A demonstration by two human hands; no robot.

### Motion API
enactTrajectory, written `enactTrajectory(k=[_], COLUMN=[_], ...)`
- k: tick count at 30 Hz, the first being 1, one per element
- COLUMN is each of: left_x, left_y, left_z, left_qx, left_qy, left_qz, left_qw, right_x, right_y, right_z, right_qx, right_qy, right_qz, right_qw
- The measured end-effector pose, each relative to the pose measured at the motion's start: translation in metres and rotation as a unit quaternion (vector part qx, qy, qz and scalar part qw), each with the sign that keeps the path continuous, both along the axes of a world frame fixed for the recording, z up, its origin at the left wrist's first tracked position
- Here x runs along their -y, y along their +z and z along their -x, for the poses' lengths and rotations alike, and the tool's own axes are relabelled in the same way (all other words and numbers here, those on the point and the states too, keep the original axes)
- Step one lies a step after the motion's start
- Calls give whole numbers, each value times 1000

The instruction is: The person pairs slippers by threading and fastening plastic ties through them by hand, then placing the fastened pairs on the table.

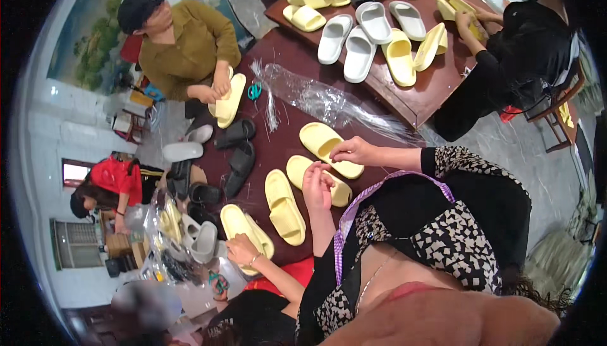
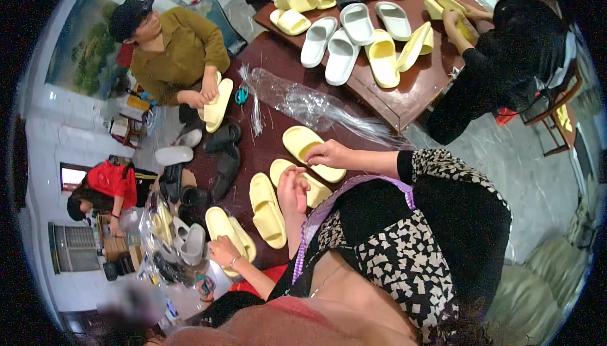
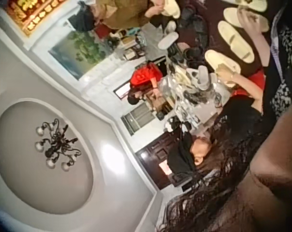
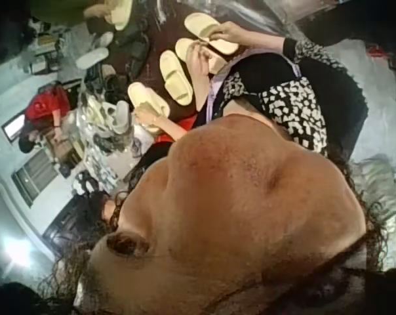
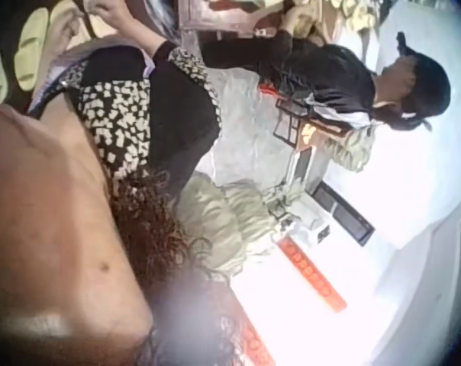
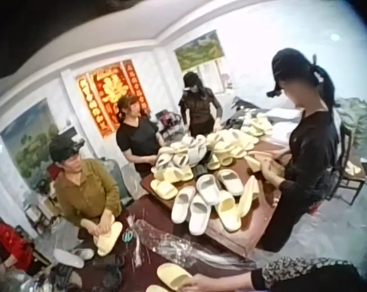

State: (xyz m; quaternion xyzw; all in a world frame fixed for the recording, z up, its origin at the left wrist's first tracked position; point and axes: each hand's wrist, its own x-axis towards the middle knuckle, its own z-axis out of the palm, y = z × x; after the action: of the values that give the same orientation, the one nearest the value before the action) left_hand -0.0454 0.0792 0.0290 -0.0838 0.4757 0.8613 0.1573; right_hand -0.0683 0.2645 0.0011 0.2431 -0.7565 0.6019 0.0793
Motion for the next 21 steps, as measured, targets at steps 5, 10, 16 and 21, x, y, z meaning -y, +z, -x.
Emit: enactTrajectory(k=[5,10,16,21], left_x=[-16,-24,-9,-5], left_y=[-6,-21,-46,-48], left_z=[1,-7,-26,-37], left_qx=[-92,-98,-224,-419], left_qy=[-50,-85,-48,-51], left_qz=[21,124,317,500], left_qw=[994,984,920,756], right_x=[-8,-10,-22,-29], right_y=[37,40,28,-2], right_z=[-12,-18,-32,-49], right_qx=[252,288,340,393], right_qy=[97,41,-67,-137], right_qz=[194,262,316,182], right_qw=[943,920,883,891])
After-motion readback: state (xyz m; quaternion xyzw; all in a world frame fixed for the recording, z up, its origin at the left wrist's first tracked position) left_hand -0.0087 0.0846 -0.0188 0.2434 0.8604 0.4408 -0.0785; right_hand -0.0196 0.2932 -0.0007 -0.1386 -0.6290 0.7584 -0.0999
